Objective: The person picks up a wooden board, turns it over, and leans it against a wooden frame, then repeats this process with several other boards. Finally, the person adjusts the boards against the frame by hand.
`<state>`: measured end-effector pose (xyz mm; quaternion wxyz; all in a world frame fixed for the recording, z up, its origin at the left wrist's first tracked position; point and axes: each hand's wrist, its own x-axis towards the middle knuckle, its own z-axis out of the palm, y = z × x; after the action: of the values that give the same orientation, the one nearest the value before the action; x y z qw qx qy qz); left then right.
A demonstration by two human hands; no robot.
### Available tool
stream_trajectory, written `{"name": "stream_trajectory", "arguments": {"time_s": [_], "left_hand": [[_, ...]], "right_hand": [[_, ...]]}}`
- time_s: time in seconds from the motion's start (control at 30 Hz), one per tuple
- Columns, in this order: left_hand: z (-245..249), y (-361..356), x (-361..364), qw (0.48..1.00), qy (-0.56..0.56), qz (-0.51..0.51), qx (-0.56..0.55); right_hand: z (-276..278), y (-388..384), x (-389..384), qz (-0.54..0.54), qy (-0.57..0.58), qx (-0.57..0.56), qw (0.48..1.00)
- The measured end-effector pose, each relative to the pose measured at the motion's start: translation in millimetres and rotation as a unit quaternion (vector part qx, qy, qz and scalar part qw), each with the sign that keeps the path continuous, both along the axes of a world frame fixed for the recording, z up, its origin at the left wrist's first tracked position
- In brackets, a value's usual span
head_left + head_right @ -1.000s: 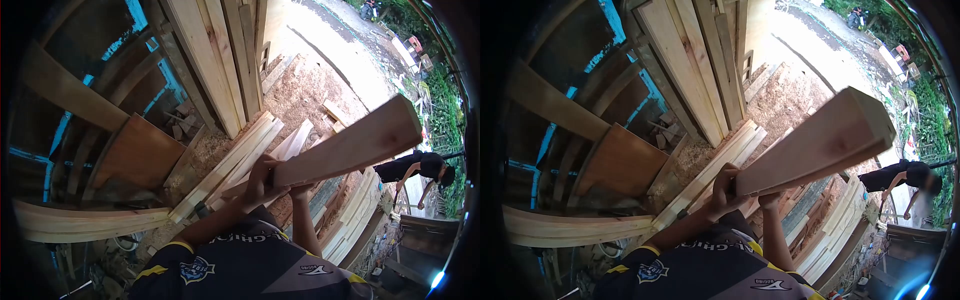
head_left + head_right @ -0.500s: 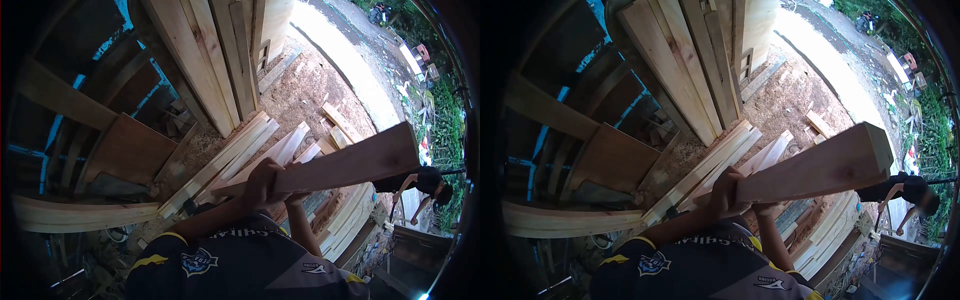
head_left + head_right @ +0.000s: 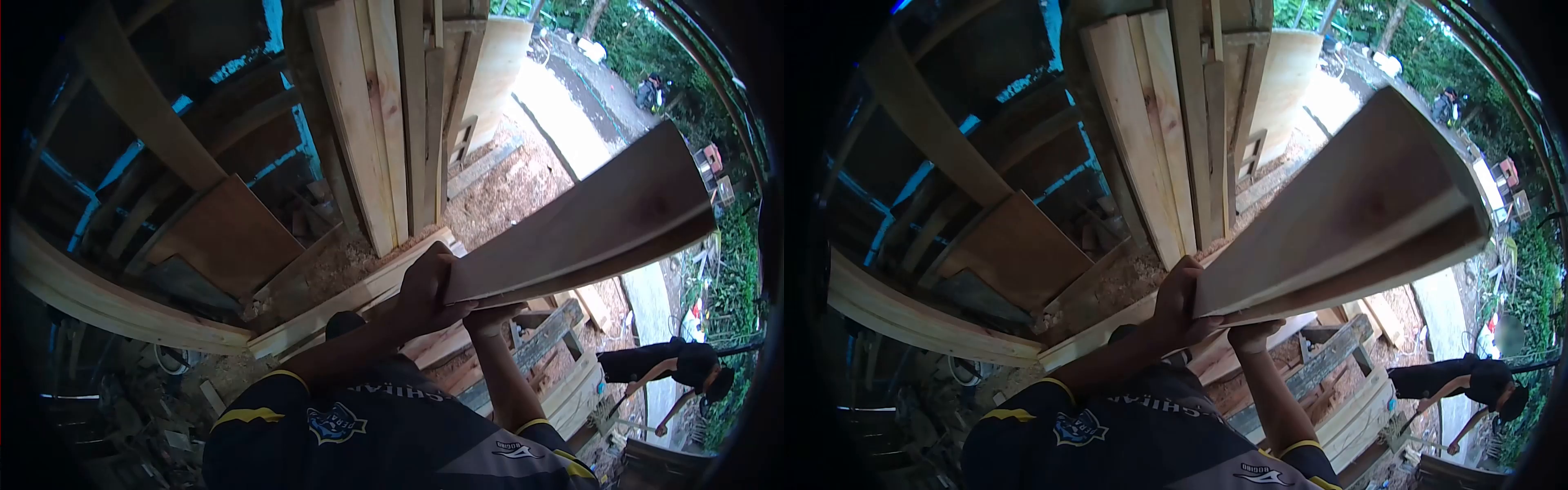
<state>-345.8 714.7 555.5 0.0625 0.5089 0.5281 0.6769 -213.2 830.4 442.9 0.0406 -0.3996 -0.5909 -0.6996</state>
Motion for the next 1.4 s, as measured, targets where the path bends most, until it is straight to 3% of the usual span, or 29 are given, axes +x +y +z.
{"name": "stream_trajectory", "arguments": {"time_s": [0.03,0.07,0.1,0.17,0.23,0.3,0.37,0.4,0.47,0.57,0.7,0.77,0.8,0.83,0.9,0.93,1.0,1.03,1.1,1.17,1.23,1.3,1.37,1.4], "left_hand": [[6.9,1.0,-4.7,1.000,-0.019,0.012,0.008],[13.3,0.9,-11.8,0.999,0.029,0.034,0.008],[19.8,0.5,-18.0,0.999,0.033,0.037,0.015],[35.2,-0.9,-28.5,0.990,0.078,0.092,0.068],[32.9,-1.1,-39.1,0.989,0.066,0.110,0.074],[32.6,-2.0,-49.3,0.987,0.038,0.131,0.080],[32.6,-0.8,-61.0,0.987,0.019,0.137,0.079],[29.3,1.3,-69.7,0.986,0.013,0.137,0.091],[30.1,1.2,-84.7,0.985,0.012,0.137,0.103],[32.1,0.8,-105.1,0.982,0.021,0.147,0.113],[31.1,-2.2,-129.3,0.980,0.023,0.163,0.113],[28.9,-3.3,-142.6,0.976,0.028,0.179,0.119],[21.6,-5.0,-156.2,0.969,0.081,0.213,0.096],[17.2,-7.9,-164.2,0.970,0.078,0.215,0.086],[11.7,-9.9,-181.4,0.965,0.080,0.248,0.012],[12.3,-10.1,-191.5,0.972,0.062,0.225,0.031],[2.5,-18.9,-208.1,0.970,0.053,0.237,-0.024],[-3.6,-23.3,-216.9,0.965,0.047,0.246,-0.073],[-16.1,-29.0,-233.7,0.958,0.088,0.260,-0.079],[-20.3,-32.5,-243.0,0.958,0.086,0.258,-0.096],[-29.6,-30.6,-250.0,0.952,0.073,0.285,-0.078],[-41.2,-29.7,-258.0,0.947,0.061,0.310,-0.061],[-56.8,-33.9,-266.2,0.919,0.099,0.371,-0.088],[-64.7,-34.8,-268.9,0.919,0.096,0.371,-0.093]], "right_hand": [[7.1,3.8,-8.1,-0.185,-0.334,0.265,0.885],[15.0,6.1,-14.3,-0.337,-0.591,0.464,0.567],[22.7,8.7,-20.1,-0.417,-0.714,0.550,0.117],[45.5,13.4,-40.6,-0.456,-0.668,0.587,0.020],[63.7,16.3,-56.7,-0.477,-0.584,0.657,0.007],[81.5,8.7,-80.2,-0.471,-0.605,0.641,0.035],[81.7,19.1,-100.9,-0.481,-0.554,0.679,-0.023],[81.3,22.3,-108.5,-0.489,-0.550,0.676,-0.021],[98.9,11.8,-125.7,-0.490,-0.545,0.676,0.074],[95.7,17.6,-153.8,-0.515,-0.505,0.684,0.106],[88.2,19.9,-194.7,-0.470,-0.564,0.665,0.138],[65.9,30.6,-216.5,-0.457,-0.563,0.668,0.169],[38.3,44.3,-233.2,-0.463,-0.560,0.657,0.198],[46.3,39.6,-238.6,-0.418,-0.542,0.713,0.152],[59.9,28.4,-261.5,-0.385,-0.561,0.708,0.187],[60.9,27.1,-271.9,-0.379,-0.562,0.710,0.189],[60.1,26.7,-291.6,-0.442,-0.497,0.734,0.140],[53.1,27.4,-301.5,-0.435,-0.499,0.736,0.140],[28.3,29.1,-323.6,-0.400,-0.514,0.733,0.193],[19.8,26.3,-341.8,-0.375,-0.545,0.724,0.192],[15.6,27.5,-351.2,-0.478,-0.442,0.743,0.153],[1.6,24.1,-370.4,-0.487,-0.444,0.737,0.153],[-6.8,20.3,-380.5,-0.484,-0.469,0.731,0.105],[-9.6,22.5,-384.4,-0.479,-0.470,0.733,0.107]]}}
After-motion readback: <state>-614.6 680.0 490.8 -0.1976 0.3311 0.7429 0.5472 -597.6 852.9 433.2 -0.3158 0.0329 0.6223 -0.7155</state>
